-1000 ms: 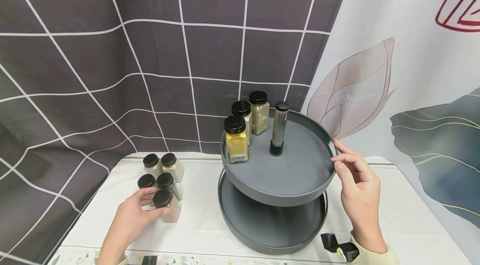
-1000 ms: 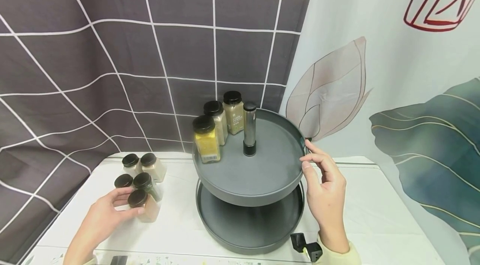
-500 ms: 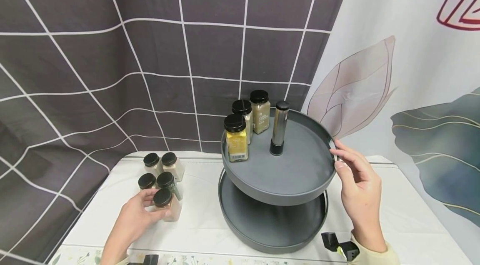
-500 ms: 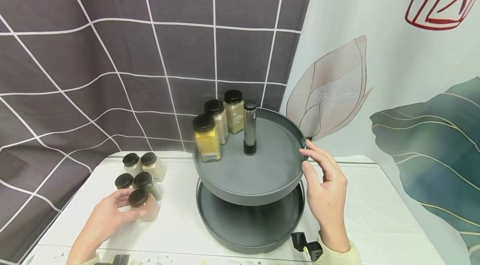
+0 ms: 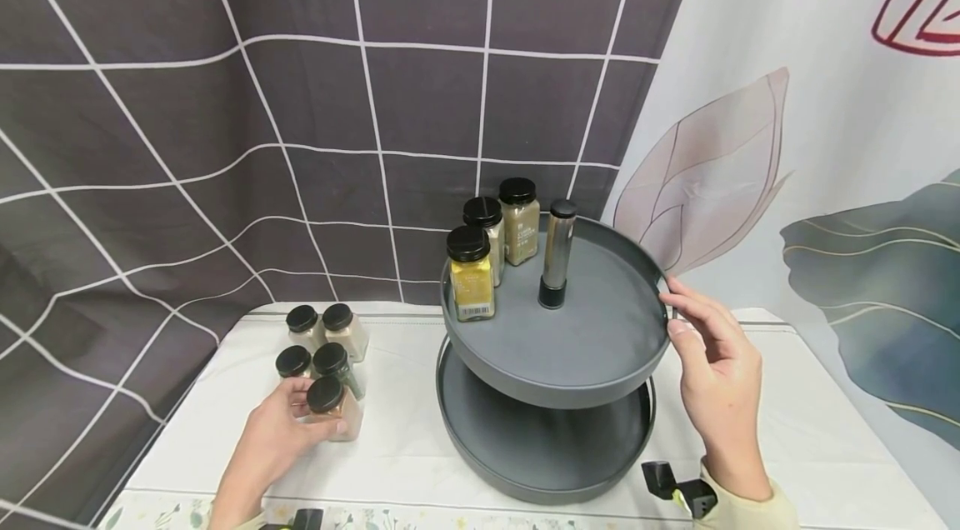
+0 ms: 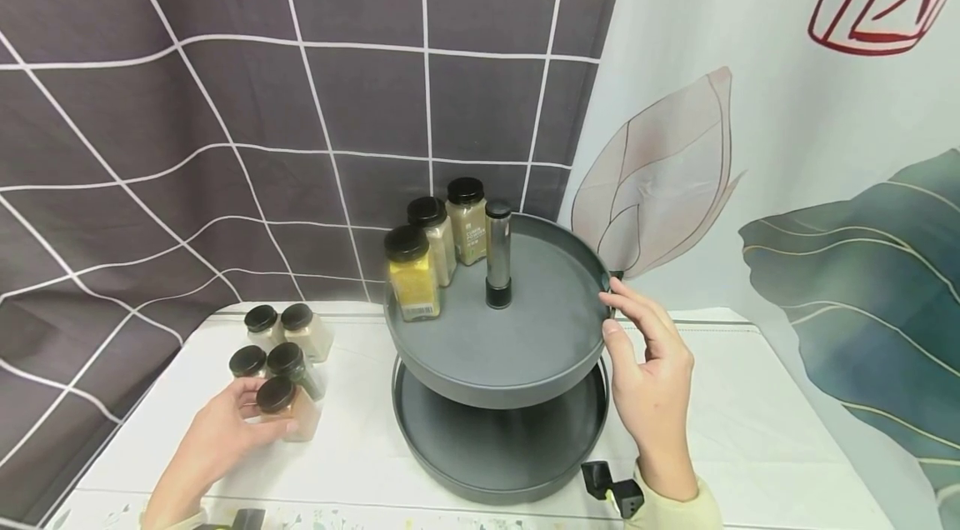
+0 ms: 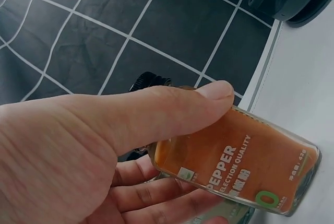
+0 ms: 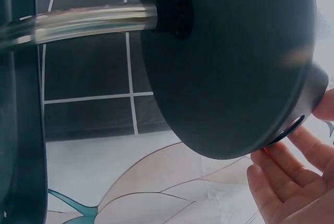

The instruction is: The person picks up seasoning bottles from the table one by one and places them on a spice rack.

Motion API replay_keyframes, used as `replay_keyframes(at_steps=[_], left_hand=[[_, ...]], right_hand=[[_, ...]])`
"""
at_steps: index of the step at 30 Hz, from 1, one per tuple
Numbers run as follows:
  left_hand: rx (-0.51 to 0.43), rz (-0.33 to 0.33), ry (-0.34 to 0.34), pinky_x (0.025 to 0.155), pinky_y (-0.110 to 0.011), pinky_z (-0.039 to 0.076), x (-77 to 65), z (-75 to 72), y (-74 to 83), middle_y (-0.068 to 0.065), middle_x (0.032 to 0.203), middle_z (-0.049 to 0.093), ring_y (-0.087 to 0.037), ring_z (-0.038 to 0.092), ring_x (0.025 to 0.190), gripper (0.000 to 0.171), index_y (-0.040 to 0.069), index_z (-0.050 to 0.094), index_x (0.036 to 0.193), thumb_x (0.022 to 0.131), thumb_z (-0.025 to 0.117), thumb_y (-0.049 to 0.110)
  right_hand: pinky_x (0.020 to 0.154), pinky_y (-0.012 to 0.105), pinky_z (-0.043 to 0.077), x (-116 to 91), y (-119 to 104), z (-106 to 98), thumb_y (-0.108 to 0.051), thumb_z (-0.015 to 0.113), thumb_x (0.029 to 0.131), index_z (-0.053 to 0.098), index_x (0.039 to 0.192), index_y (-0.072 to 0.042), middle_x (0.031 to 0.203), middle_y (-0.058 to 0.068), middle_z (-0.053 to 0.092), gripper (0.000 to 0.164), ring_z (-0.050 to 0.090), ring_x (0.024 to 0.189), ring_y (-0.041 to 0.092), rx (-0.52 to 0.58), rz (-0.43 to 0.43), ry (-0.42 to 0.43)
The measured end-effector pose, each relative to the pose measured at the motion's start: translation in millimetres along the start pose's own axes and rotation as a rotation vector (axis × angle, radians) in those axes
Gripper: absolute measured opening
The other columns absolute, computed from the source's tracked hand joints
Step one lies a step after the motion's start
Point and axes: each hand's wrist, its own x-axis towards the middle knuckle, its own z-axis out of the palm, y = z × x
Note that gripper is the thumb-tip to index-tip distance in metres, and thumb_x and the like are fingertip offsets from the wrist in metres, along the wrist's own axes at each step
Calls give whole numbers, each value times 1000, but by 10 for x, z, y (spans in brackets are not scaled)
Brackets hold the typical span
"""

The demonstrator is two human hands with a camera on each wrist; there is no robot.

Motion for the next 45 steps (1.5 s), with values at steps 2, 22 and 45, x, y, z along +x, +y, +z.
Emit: replay_keyframes(at_steps=[2,22,45], left_hand=[[9,-4,6,87,-55,54,0,-1,-2,-28,116,65,-41,64,106,80,-7,52,126,69,92,34],[67,35,-6,74,-43,56,7,-24,-15,-12,99,73,-29,68,92,69,0,66,119,65,94,33],[61,20,13,75,-38,52,-48,-83,13,-10,102,75,-21,67,89,72,3,68,121,62,95,34]], right_hand=[[106,23,46,0,-6,-3,11,55,93,68,114,12,130,18,65,25,62,120,17,-12,11,-3],[105,23,46,5,9,-7,11,56,93,68,112,14,129,20,65,22,63,119,18,11,20,11],[107,25,45,6,18,-6,12,55,92,68,109,15,127,20,65,21,61,121,20,22,3,7]])
